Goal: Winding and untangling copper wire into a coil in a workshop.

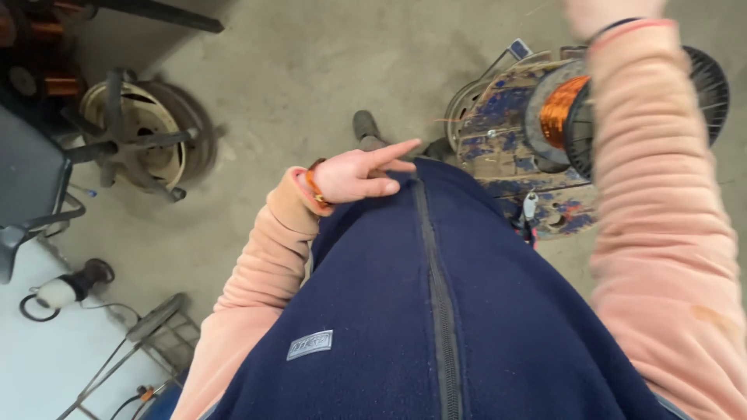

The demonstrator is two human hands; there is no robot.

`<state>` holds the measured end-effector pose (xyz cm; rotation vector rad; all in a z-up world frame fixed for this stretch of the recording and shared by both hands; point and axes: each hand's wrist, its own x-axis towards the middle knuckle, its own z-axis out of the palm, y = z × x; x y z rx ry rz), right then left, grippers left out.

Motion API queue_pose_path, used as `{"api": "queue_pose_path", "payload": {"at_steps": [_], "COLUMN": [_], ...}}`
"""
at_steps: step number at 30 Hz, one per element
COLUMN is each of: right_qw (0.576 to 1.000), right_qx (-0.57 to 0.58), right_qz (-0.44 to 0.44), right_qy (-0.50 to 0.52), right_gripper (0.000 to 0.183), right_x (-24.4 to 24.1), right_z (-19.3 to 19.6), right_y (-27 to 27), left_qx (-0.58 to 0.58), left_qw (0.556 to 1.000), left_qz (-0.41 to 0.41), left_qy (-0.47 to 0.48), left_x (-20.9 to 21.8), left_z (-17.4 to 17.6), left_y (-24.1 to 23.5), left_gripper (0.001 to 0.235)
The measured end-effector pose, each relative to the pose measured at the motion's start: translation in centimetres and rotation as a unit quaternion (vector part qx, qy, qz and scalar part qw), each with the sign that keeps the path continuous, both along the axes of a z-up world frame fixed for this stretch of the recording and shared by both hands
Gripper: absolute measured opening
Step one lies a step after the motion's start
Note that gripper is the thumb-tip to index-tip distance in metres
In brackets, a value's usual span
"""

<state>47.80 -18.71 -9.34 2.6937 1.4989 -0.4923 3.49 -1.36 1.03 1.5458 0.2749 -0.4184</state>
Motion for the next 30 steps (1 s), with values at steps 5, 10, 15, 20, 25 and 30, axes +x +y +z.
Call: {"api": "queue_pose_path", "payload": {"at_steps": [5,10,15,20,25,30], "right_qw": [0.985,0.992,0.974,0.924,0.635,0.486], "right_qx": [0.02,0.117,0.209,0.275,0.504,0.494], "right_qz": [0.079,0.04,-0.086,-0.267,-0.524,-0.564], "right_qy": [-0.153,0.009,0.016,0.007,0.261,0.449], "right_gripper": [0.049,0.033,0.02,0.016,0.05,0.047], "right_x": [-16.0,-27.2,-30.4,-31.4,-23.8,-9.7], "right_z": [0.9,3.0,5.6,2.6,-0.4,0.1], "right_y": [3.7,-3.4,-13.1,-24.2,-32.9,-35.9], "left_qx": [-0.255,-0.141,-0.009,0.132,0.022,-0.227], "left_qw": [0.961,0.938,0.981,0.98,0.911,0.925], "left_qz": [0.034,0.253,0.118,-0.108,-0.396,-0.295], "left_qy": [-0.101,-0.188,-0.155,-0.101,-0.115,-0.074], "left_x": [-1.5,0.7,4.7,8.9,9.9,9.5], "left_z": [1.3,-1.2,-2.3,-1.7,-0.2,2.3], "left_y": [3.7,6.8,7.5,3.7,0.7,-0.8], "left_gripper": [0.078,0.072,0.066,0.064,0.07,0.074]}}
